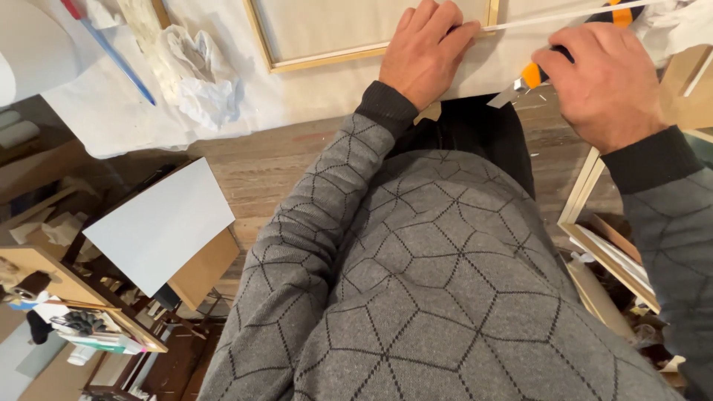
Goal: Measuring and cutting a frame spacer using a utility knife and inserting it into a picture frame.
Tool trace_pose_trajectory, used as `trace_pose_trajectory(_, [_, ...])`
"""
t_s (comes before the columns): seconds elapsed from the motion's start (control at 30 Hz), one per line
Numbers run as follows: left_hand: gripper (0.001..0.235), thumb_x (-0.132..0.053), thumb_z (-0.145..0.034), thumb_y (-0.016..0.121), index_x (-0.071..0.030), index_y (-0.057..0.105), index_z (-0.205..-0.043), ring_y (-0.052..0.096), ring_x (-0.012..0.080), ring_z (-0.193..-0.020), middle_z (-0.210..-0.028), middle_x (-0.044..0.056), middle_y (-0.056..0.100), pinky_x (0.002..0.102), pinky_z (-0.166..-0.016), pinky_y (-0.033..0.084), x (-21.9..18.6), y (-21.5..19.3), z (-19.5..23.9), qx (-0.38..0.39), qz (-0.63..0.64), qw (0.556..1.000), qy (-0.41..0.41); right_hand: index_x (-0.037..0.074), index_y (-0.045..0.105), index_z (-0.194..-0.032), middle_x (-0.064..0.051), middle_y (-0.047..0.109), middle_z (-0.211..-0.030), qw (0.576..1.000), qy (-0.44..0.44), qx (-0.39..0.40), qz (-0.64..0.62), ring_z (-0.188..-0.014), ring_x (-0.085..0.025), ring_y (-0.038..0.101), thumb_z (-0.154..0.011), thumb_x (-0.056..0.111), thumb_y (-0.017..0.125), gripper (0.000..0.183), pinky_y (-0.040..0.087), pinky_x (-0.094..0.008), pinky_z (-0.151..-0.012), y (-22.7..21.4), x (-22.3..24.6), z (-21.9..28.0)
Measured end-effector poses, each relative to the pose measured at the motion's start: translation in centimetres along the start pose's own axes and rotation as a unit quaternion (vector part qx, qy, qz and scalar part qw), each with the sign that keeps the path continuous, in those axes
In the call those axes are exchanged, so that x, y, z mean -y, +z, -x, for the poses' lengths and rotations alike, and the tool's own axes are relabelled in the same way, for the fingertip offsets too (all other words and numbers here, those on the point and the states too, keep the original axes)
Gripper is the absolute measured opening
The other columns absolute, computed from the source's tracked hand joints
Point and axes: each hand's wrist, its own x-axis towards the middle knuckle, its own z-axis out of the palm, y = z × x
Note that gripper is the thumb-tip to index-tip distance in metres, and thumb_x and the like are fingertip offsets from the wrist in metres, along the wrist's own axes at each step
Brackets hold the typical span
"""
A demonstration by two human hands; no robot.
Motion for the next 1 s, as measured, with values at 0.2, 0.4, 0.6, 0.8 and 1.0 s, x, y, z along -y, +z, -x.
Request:
trace_pose_trajectory(0.2, [0.026, -0.013, -0.089, 0.076, -0.012, 0.068, -0.114, 0.054, 0.0221, -0.100, -0.108, 0.000, 0.056, 0.038, -0.084, 0.043, -0.2, -0.5, -0.3, -0.001, 0.005, 1.000, -0.005, 0.005, 0.071, -0.120, -0.006, 0.064, -0.121, 0.994, 0.004, -0.047, -0.102, -0.113, -0.027, 0.060, -0.082, 0.003, 0.081, 0.039, 0.050, -0.042, -0.105, -3.1, 2.4, -1.7])
trace_pose_trajectory(0.4, [0.027, -0.012, -0.089, 0.076, -0.013, 0.069, -0.115, 0.054, 0.0220, -0.099, -0.106, -0.001, 0.056, 0.038, -0.083, 0.043, -0.2, -0.7, -0.3, 0.004, 0.006, 1.000, -0.007, -0.003, 0.041, -0.142, -0.018, 0.055, -0.127, 0.820, 0.189, -0.209, -0.498, -0.119, -0.034, 0.060, -0.112, -0.004, 0.055, 0.034, 0.050, -0.039, -0.109, 2.0, 5.1, 1.3])
trace_pose_trajectory(0.6, [0.023, -0.017, -0.089, 0.078, -0.015, 0.069, -0.110, 0.054, 0.0219, -0.098, -0.105, -0.002, 0.057, 0.039, -0.083, 0.042, -0.8, -0.9, -0.9, -0.004, 0.004, 1.000, -0.025, -0.005, 0.046, -0.132, -0.025, 0.064, -0.100, 0.841, 0.384, -0.094, -0.371, -0.091, -0.039, 0.067, -0.111, 0.009, 0.062, 0.030, 0.050, -0.045, -0.081, 2.9, 9.1, -2.0])
trace_pose_trajectory(0.8, [0.019, -0.027, -0.091, 0.080, -0.015, 0.067, -0.099, 0.055, 0.0218, -0.096, -0.100, -0.003, 0.058, 0.040, -0.080, 0.039, -1.4, -0.1, -1.2, -0.038, -0.018, 0.998, -0.045, -0.005, 0.045, -0.121, -0.033, 0.060, -0.100, 0.893, 0.301, -0.149, -0.300, -0.088, -0.051, 0.062, -0.097, 0.001, 0.062, 0.030, 0.050, -0.054, -0.074, 1.8, 10.9, -4.0])
trace_pose_trajectory(1.0, [0.019, -0.029, -0.090, 0.081, -0.017, 0.067, -0.093, 0.058, 0.0197, -0.095, -0.098, -0.005, 0.060, 0.040, -0.080, 0.040, -1.5, 0.3, -1.2, -0.059, -0.025, 0.996, -0.058, -0.005, 0.043, -0.128, -0.028, 0.066, -0.089, 0.880, 0.358, -0.043, -0.309, -0.083, -0.050, 0.065, -0.110, 0.013, 0.064, 0.033, 0.050, -0.057, -0.072, 4.5, 11.1, -3.4])
